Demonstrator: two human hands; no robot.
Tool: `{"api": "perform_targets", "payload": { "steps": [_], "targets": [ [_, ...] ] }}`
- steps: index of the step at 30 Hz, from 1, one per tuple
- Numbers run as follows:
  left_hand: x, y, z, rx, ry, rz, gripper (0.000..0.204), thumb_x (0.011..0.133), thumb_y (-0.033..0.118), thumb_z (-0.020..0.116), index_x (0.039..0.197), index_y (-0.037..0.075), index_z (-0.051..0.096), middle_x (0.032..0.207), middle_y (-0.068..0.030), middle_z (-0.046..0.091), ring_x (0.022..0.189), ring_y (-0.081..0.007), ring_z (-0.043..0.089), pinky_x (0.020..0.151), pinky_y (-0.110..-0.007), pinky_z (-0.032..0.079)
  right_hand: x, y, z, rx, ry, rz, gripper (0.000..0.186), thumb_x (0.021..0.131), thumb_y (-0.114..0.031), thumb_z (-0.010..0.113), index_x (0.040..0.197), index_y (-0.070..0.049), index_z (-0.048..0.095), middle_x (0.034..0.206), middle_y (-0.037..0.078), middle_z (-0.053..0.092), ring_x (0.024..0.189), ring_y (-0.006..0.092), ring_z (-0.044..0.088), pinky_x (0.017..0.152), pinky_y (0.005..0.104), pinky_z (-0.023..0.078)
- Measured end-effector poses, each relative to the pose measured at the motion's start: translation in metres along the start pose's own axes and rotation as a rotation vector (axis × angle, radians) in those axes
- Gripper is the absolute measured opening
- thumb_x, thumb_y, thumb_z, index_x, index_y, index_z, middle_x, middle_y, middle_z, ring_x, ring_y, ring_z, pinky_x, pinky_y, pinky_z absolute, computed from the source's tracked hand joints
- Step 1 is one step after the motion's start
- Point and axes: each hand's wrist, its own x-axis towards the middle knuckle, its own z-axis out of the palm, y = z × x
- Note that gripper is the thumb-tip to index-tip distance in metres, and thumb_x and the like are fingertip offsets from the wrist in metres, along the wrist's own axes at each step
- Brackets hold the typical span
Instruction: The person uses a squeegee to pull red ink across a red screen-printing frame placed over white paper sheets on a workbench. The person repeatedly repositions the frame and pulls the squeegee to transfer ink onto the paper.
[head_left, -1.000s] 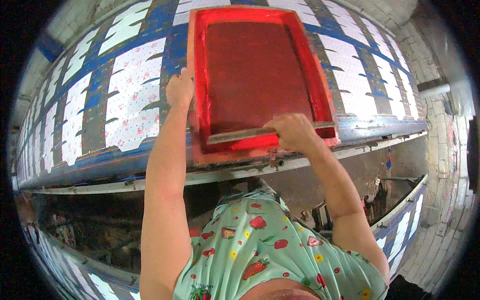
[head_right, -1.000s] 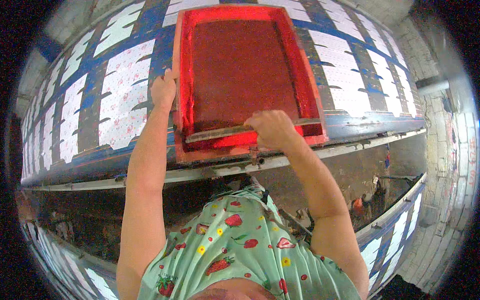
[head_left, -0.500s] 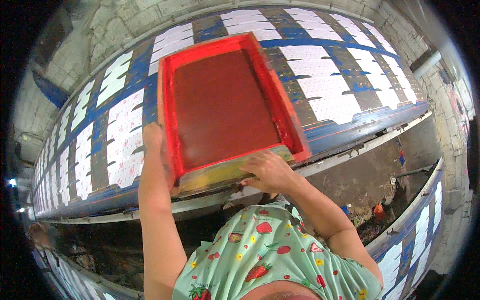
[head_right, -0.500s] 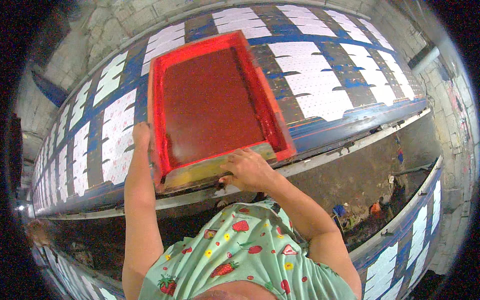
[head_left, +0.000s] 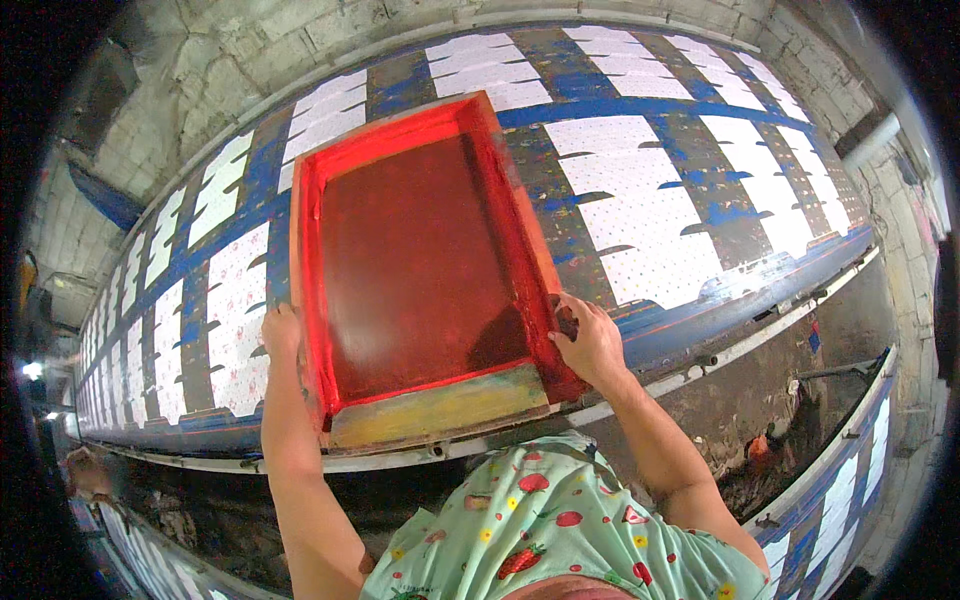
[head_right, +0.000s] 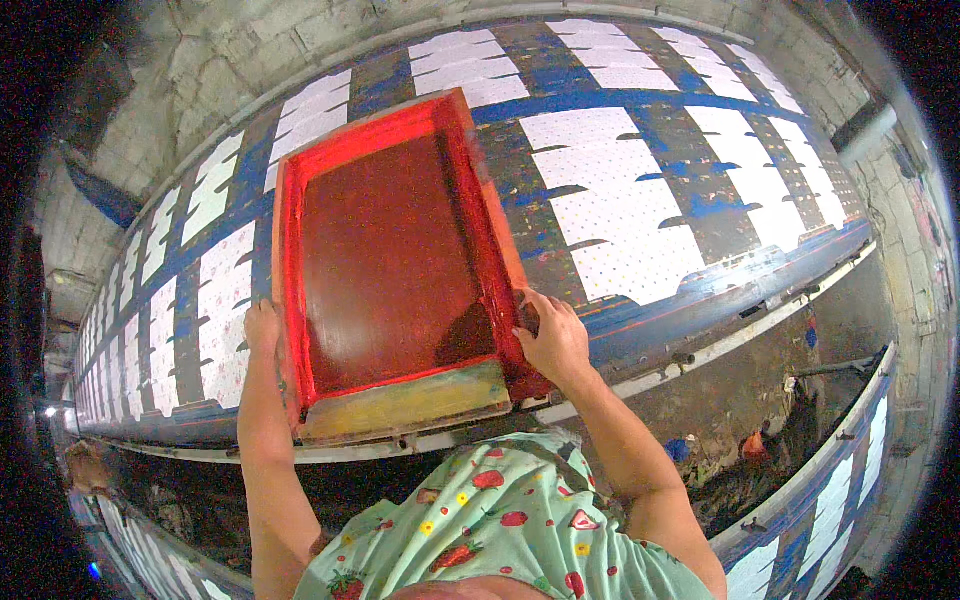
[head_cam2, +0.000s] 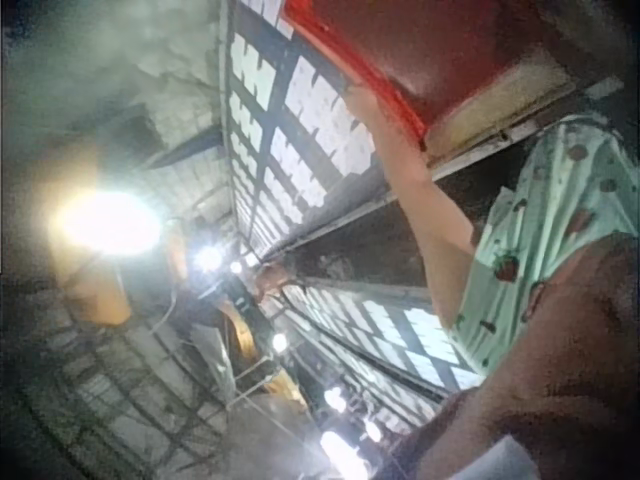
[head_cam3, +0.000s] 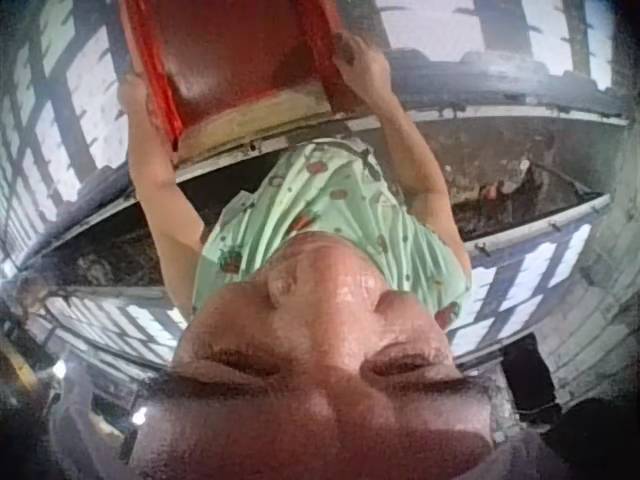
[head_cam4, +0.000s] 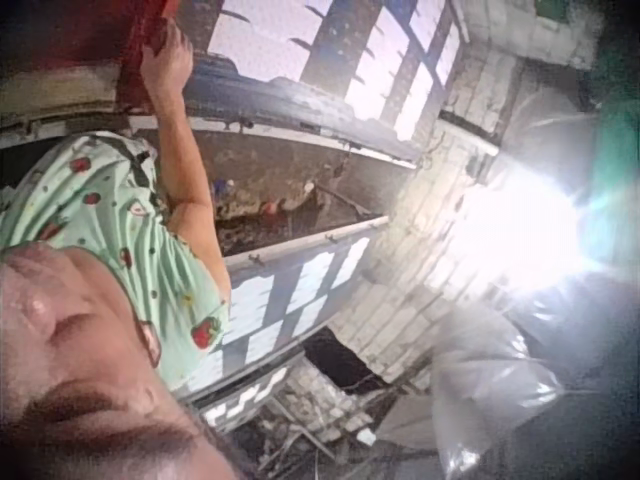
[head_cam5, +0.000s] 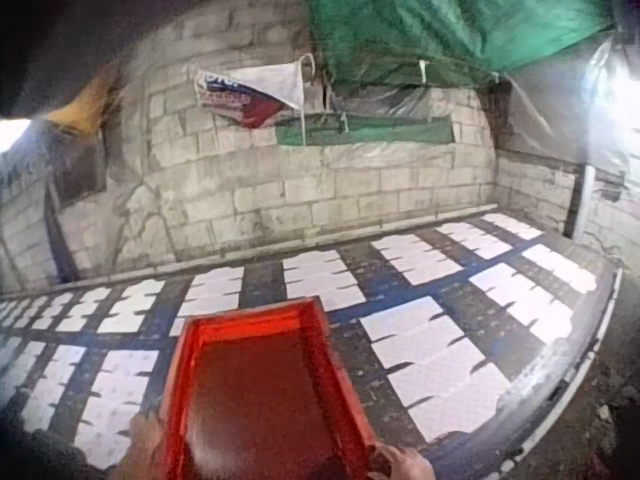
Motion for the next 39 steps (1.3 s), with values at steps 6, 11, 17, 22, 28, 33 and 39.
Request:
{"api": "perform_targets", "payload": {
  "steps": [6,11,17,22,28,33,39],
  "targets": [
    [0.002,-0.014,0.014,-0.482,0.021,-0.213,0.066,0.113,0.048,0.052,0.126,-0.012,0.076,0.126,-0.0405,0.074,0.120,-0.0599,0.069,0.107,-0.061,0.052,0.011,-0.011,0.013,-0.101,0.044,0.054,0.066,0.086,-0.007,0.085,0.150,-0.013,0.069,0.121,0.017,0.074,0.111,0.0386,0.074,0.095,0.0490,0.061],
    [0.000,-0.018,0.013,-0.645,-0.017,-0.309,0.077,0.115,0.056,0.052,0.135,-0.016,0.072,0.131,-0.0432,0.072,0.125,-0.0569,0.069,0.109,-0.056,0.053,0.015,-0.023,0.005,-0.024,0.090,0.019,0.049,0.085,-0.008,0.083,0.133,-0.014,0.078,0.115,0.018,0.074,0.109,0.0434,0.074,0.096,0.0508,0.062],
    [-0.001,-0.012,-0.003,-0.985,-0.075,-0.466,0.072,0.112,0.060,0.061,0.120,-0.010,0.076,0.104,-0.0180,0.076,0.097,-0.0299,0.070,0.090,-0.046,0.055,0.014,-0.037,-0.023,-0.002,0.121,-0.060,0.048,0.083,-0.008,0.083,0.131,-0.013,0.080,0.118,0.018,0.076,0.110,0.0428,0.074,0.095,0.0507,0.063],
    [0.007,0.017,-0.023,-1.244,-0.106,-0.493,0.056,0.111,0.062,0.063,0.087,0.012,0.062,0.082,-0.0023,0.060,0.076,-0.0186,0.059,0.073,-0.039,0.048,0.037,-0.014,-0.056,-0.043,0.118,-0.045,0.045,0.084,-0.008,0.081,0.129,-0.013,0.080,0.118,0.018,0.077,0.110,0.0431,0.075,0.095,0.0504,0.063],
    [-0.020,0.136,-0.046,-1.429,-0.105,-0.543,0.052,0.111,0.059,0.064,0.082,0.016,0.062,0.077,-0.0012,0.061,0.067,-0.0180,0.060,0.068,-0.040,0.050,0.059,0.070,-0.116,0.003,0.152,0.085,0.048,0.084,-0.007,0.081,0.132,-0.013,0.080,0.114,0.018,0.076,0.108,0.0412,0.076,0.095,0.0507,0.062],
    [-0.057,0.257,-0.042,-1.453,-0.120,-0.507,0.057,0.111,0.059,0.065,0.105,0.004,0.074,0.101,-0.0090,0.076,0.091,-0.0228,0.074,0.083,-0.042,0.058,0.070,0.162,-0.175,0.015,0.213,0.130,0.052,0.082,-0.001,0.079,0.133,-0.012,0.080,0.112,0.016,0.078,0.102,0.0388,0.078,0.093,0.0472,0.062],
    [-0.097,0.375,-0.028,-1.529,-0.077,-0.553,0.066,0.113,0.054,0.064,0.132,-0.008,0.072,0.120,-0.0144,0.077,0.104,-0.0283,0.075,0.094,-0.044,0.059,0.078,0.259,-0.240,0.067,0.273,0.217,0.056,0.083,0.005,0.075,0.137,-0.011,0.079,0.111,0.016,0.081,0.101,0.0331,0.080,0.093,0.0433,0.062]
  ]
}}
